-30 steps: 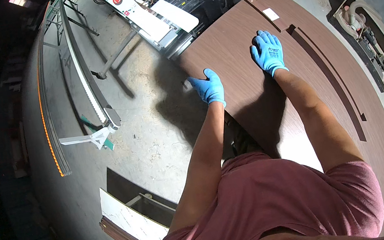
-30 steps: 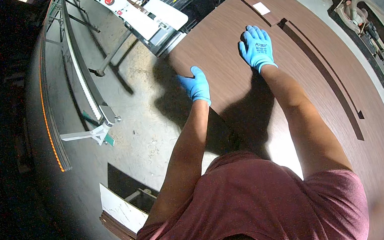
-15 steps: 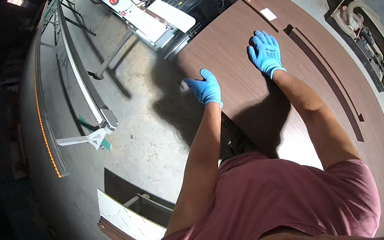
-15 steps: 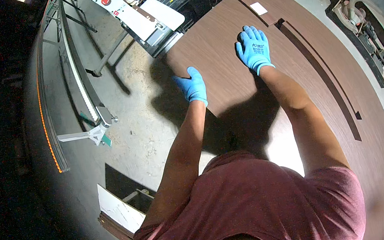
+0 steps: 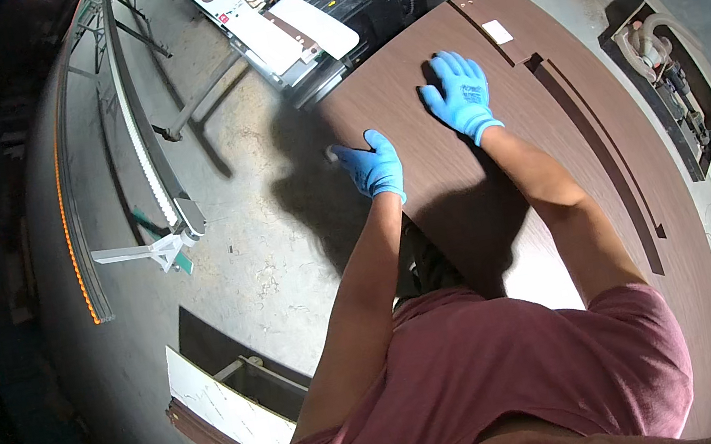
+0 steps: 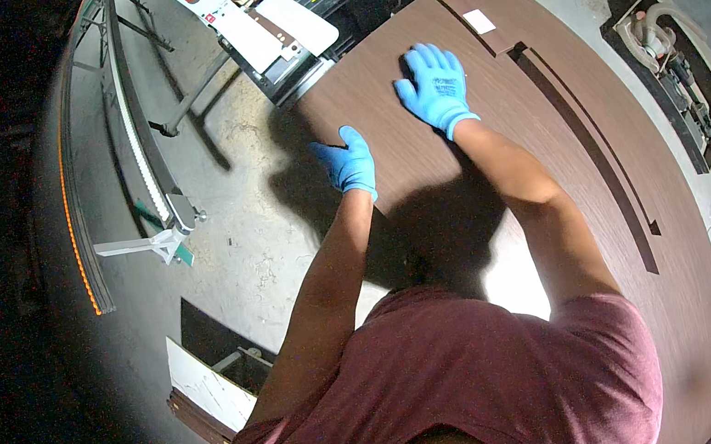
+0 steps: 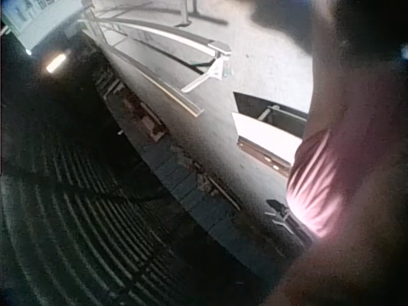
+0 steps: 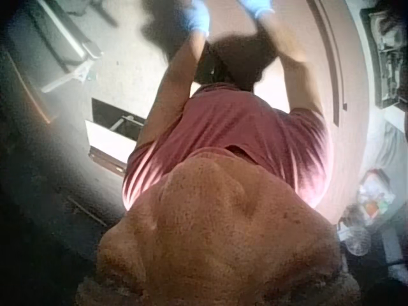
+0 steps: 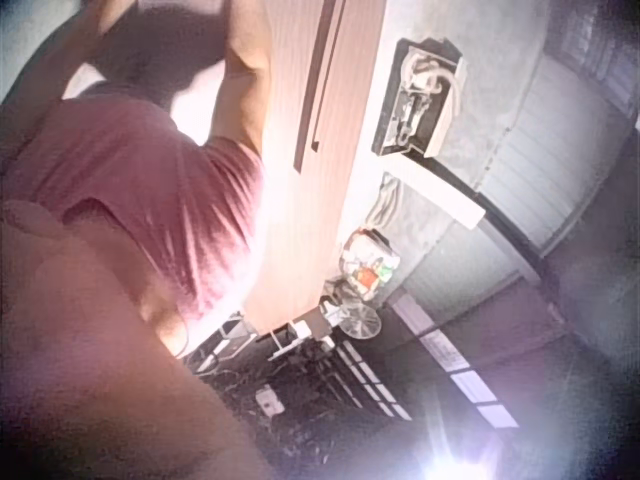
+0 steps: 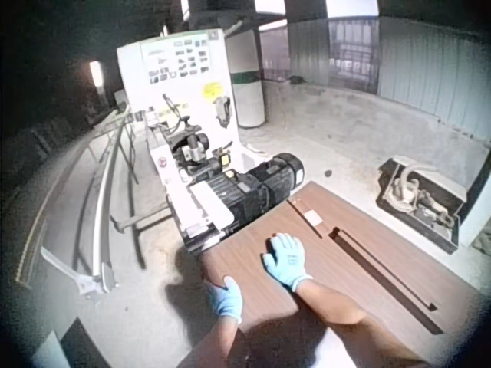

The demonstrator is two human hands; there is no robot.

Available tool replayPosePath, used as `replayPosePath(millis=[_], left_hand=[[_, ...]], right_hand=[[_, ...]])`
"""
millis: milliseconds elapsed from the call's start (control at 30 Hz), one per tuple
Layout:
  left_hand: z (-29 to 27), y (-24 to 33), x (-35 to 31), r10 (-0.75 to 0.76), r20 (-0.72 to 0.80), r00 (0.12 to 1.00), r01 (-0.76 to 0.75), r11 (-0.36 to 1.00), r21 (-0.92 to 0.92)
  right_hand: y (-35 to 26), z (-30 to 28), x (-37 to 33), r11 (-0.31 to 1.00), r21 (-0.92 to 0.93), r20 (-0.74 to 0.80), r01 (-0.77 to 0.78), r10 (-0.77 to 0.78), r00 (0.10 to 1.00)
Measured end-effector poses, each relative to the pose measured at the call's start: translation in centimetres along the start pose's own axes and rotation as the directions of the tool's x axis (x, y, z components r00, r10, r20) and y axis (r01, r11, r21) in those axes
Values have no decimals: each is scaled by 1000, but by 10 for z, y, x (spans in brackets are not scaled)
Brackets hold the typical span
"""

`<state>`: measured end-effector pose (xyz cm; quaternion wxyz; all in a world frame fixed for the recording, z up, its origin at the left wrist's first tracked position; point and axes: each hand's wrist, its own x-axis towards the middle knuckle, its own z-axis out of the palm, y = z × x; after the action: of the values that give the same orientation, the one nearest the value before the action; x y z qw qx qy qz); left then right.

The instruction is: The person aligns and fits several long wooden strips into grooves on a large wooden panel. They repeatedly lift the panel to check alignment and then place it back down to continue fitting the strips.

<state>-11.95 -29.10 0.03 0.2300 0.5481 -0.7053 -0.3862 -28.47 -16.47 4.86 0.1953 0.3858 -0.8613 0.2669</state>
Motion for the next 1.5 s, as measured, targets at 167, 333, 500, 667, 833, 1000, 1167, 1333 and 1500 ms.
replayPosePath(millis=[167,333,500,667,833,1000,1167,1333,1500], left_hand=[[-1,8,-2,-6,9,1000,6,999,36],[1,3,-1,18,-28,999,-16,998,60],[-1,-1,-1,9,-9,1000,-8,996,86],[-4,5,-2,-62,39,997,57,992,113],[2,-2,-2,-76,57,995,72,996,60],[9,-9,1,-42,8,999,41,996,74],[12,-13,5,1,-39,999,3,995,97],[8,-6,4,-4,5,1000,3,997,81],[10,-7,6,-6,27,1000,4,998,62]], right_hand=[[-56,42,67,987,133,-39,86,-81,996],[-101,101,120,986,145,10,86,-88,996],[-130,150,157,994,100,-45,32,-28,999],[-129,167,174,991,101,106,-85,74,992],[-107,128,163,986,88,265,-142,114,958],[-63,42,90,978,124,179,-169,146,973],[-12,-39,-3,972,-140,323,-190,227,919],[-5,-49,-14,991,-133,159,-33,54,986],[3,-27,4,977,-193,208,-96,136,969]])
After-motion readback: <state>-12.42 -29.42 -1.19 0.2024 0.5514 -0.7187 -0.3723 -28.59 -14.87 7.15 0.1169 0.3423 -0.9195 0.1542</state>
